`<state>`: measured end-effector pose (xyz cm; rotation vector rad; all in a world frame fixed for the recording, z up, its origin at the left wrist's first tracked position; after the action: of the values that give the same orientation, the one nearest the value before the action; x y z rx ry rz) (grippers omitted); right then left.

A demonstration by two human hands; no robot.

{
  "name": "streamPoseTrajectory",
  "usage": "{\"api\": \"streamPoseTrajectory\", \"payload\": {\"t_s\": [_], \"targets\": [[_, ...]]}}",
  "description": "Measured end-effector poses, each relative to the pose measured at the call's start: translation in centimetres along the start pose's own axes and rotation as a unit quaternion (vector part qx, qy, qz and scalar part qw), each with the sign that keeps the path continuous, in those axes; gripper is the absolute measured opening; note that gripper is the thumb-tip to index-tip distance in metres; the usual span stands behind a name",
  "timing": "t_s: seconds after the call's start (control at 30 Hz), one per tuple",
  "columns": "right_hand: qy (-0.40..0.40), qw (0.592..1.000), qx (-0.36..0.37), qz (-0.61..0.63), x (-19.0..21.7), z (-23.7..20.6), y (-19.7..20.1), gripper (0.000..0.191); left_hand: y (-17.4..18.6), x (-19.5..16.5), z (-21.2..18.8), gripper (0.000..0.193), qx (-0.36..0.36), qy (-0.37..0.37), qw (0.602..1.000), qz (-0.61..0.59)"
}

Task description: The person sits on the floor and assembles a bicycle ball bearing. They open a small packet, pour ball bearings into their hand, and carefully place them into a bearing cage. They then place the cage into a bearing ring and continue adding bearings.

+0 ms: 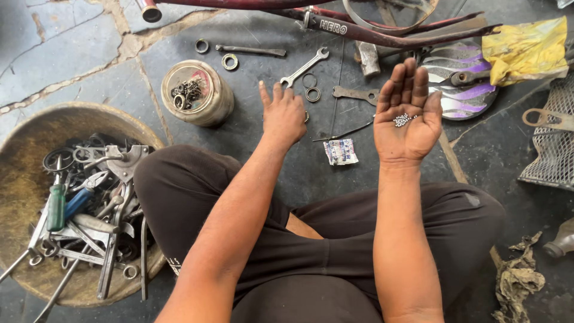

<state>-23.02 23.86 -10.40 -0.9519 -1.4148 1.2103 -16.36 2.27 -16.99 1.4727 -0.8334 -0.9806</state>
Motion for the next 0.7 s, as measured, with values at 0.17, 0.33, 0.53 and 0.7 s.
{"api": "streamPoseTrajectory", "payload": {"t_s": [0.17,0.33,0.53,0.7], "targets": [[-0.002,1.0,-0.01,0.005,-0.37,-0.03,0.16,0.043,-0.65,0.19,-0.05,0.028,0.019,0.0,1.0,0.002],[0.003,1.0,-0.009,0.007,-0.12,0.13,0.21,0.044,-0.97,0.13,-0.09,0.033,0.026,0.001,1.0,0.004],[-0.005,1.0,-0.01,0.015,-0.58,0.02,0.41,0.044,-1.0,0.32,0.02,0.029,0.021,0.011,1.0,-0.01],[-0.005,1.0,-0.007,0.002,-0.7,0.06,0.48,0.043,-0.93,0.44,-0.02,0.024,0.02,0.013,0.999,-0.021]]}}
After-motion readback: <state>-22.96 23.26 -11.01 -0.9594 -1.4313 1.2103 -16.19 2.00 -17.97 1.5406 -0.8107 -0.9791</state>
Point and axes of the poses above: each hand's wrist, its own z-axis towards the middle knuckle, its own y-axis out of the back of the hand, x = y × z, the point moved 6 cm from there along z, towards the middle knuckle, and after that the axes turned 12 degrees about y, right-handed, at the moved point
